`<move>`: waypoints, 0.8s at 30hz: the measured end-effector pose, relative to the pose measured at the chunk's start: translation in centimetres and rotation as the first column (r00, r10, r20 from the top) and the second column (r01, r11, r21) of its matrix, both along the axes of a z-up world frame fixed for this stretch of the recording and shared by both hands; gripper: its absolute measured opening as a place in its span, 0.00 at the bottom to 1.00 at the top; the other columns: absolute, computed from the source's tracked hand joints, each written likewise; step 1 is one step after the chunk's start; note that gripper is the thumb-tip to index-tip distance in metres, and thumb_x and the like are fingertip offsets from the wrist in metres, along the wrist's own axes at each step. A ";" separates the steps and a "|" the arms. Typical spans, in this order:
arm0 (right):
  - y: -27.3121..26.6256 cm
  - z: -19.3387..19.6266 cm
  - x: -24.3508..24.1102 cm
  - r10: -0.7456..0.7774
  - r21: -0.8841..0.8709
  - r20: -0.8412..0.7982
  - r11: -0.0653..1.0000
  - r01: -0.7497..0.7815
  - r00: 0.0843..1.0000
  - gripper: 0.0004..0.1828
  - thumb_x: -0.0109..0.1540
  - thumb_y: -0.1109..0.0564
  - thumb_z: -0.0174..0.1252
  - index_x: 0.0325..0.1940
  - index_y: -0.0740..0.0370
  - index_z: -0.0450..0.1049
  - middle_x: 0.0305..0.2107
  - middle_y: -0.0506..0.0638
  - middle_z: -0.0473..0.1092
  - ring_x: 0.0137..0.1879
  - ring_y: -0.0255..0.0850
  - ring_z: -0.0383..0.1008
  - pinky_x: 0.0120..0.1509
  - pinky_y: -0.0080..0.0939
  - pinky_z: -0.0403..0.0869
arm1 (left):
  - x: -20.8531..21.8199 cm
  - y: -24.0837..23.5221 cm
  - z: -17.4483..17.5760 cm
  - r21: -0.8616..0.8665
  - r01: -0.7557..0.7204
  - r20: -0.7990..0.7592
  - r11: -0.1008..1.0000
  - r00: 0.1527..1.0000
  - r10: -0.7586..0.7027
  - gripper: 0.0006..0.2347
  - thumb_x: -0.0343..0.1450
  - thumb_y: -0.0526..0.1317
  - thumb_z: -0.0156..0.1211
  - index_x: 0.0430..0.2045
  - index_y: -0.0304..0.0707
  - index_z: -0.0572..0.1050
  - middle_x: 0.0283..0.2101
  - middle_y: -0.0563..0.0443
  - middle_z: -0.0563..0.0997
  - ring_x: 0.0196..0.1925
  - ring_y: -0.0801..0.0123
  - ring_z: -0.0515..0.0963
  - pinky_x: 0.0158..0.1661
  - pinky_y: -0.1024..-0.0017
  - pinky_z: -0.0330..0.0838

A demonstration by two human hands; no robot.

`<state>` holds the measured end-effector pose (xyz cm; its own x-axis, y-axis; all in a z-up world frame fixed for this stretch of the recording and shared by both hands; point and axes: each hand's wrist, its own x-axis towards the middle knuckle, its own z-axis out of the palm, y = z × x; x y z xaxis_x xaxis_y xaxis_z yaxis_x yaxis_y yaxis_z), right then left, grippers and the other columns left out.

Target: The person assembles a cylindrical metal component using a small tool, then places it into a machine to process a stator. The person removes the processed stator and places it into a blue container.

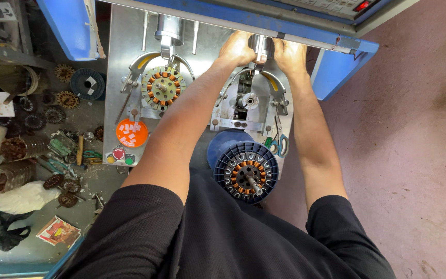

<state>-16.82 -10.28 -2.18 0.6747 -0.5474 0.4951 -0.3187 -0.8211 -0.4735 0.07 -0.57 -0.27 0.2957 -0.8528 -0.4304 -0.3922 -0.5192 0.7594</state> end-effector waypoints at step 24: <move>3.1 -3.8 3.2 -0.611 0.882 0.038 0.392 0.261 0.790 0.05 0.65 0.61 0.59 0.43 0.66 0.74 0.28 0.52 0.74 0.25 0.33 0.73 0.21 0.32 0.65 | 0.7 0.8 0.1 -0.077 0.062 0.020 0.995 0.998 -0.061 0.32 0.55 0.48 0.79 0.57 0.60 0.75 0.57 0.50 0.80 0.60 0.56 0.79 0.59 0.59 0.72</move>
